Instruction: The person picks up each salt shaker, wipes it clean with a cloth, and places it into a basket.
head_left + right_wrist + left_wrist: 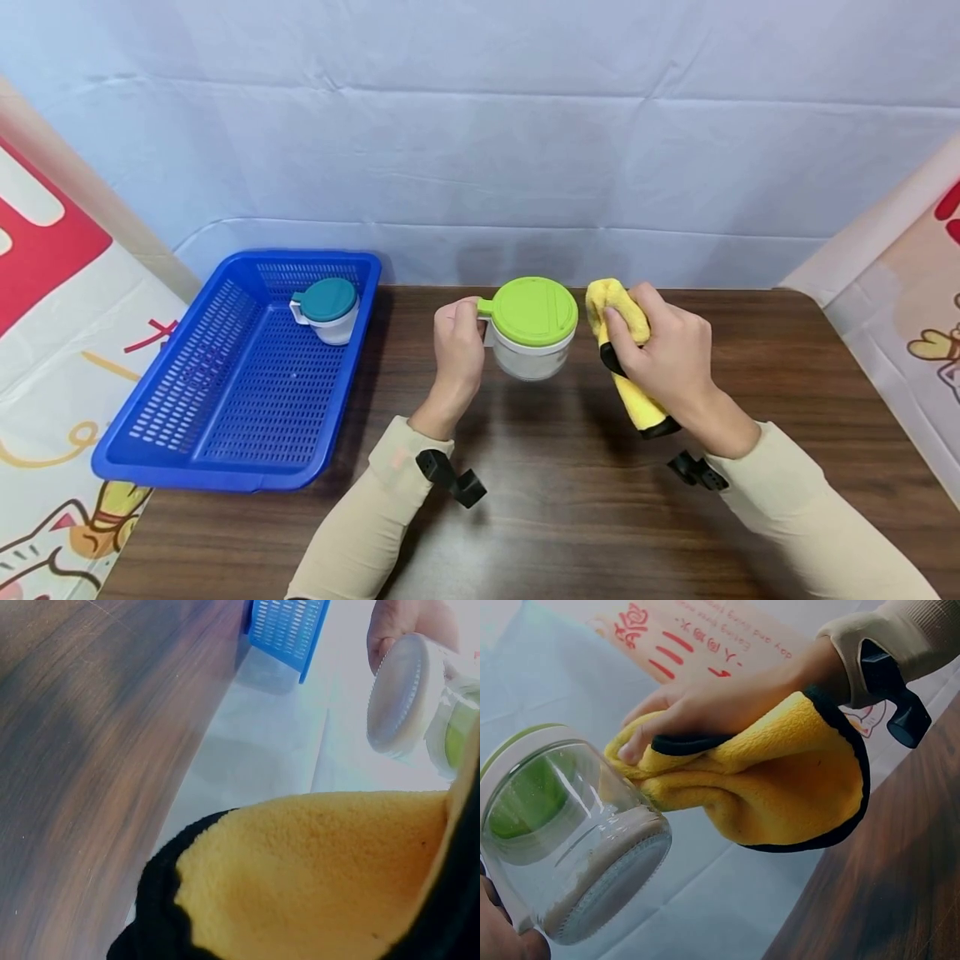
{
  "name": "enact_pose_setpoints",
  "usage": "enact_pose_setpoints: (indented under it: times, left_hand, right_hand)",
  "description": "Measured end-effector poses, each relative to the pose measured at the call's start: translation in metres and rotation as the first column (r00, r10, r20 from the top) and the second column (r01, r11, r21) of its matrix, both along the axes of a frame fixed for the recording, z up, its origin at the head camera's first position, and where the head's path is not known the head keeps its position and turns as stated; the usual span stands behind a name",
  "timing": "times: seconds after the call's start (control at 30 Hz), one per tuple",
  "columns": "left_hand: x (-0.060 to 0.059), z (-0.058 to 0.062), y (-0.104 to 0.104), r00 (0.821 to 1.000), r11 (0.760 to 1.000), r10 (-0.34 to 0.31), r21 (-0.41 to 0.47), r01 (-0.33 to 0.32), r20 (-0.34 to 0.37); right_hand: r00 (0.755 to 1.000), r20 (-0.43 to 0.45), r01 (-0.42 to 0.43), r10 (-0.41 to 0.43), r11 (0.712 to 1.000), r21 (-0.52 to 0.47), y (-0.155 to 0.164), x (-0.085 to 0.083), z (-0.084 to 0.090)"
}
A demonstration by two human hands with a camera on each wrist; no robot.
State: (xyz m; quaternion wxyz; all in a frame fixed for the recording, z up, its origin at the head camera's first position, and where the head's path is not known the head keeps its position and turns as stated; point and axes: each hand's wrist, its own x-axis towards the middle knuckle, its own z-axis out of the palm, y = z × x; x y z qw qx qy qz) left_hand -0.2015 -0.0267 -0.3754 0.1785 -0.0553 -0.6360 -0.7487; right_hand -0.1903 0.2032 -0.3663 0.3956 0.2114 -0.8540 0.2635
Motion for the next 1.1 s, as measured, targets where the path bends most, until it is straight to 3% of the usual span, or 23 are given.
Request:
enact_pose_setpoints:
  times: [0.43, 0.67, 1.1]
  left_hand:
    - [-0.003, -0.001, -0.001, 1.0, 1.0, -0.004, 0.016, 0.004, 0.018]
    - [-0.003, 0.0, 0.0, 1.0, 1.0, 0.008, 0.006, -0.008, 0.027]
    - [-0.004, 0.0, 0.004, 1.0, 1.0, -0.002, 0.03, 0.001, 0.028]
  right_hand:
    - [1.0, -0.01, -0.012, 0.012, 1.0, -0.006, 0.004, 0.007, 0.001]
    - [0.998, -0.064, -0.028, 0.024, 0.997, -0.065, -0.001, 0.013, 0.002]
    - [0.98, -0.169, -0.116, 0.108, 0.993, -0.037, -0.017, 0.028, 0.007]
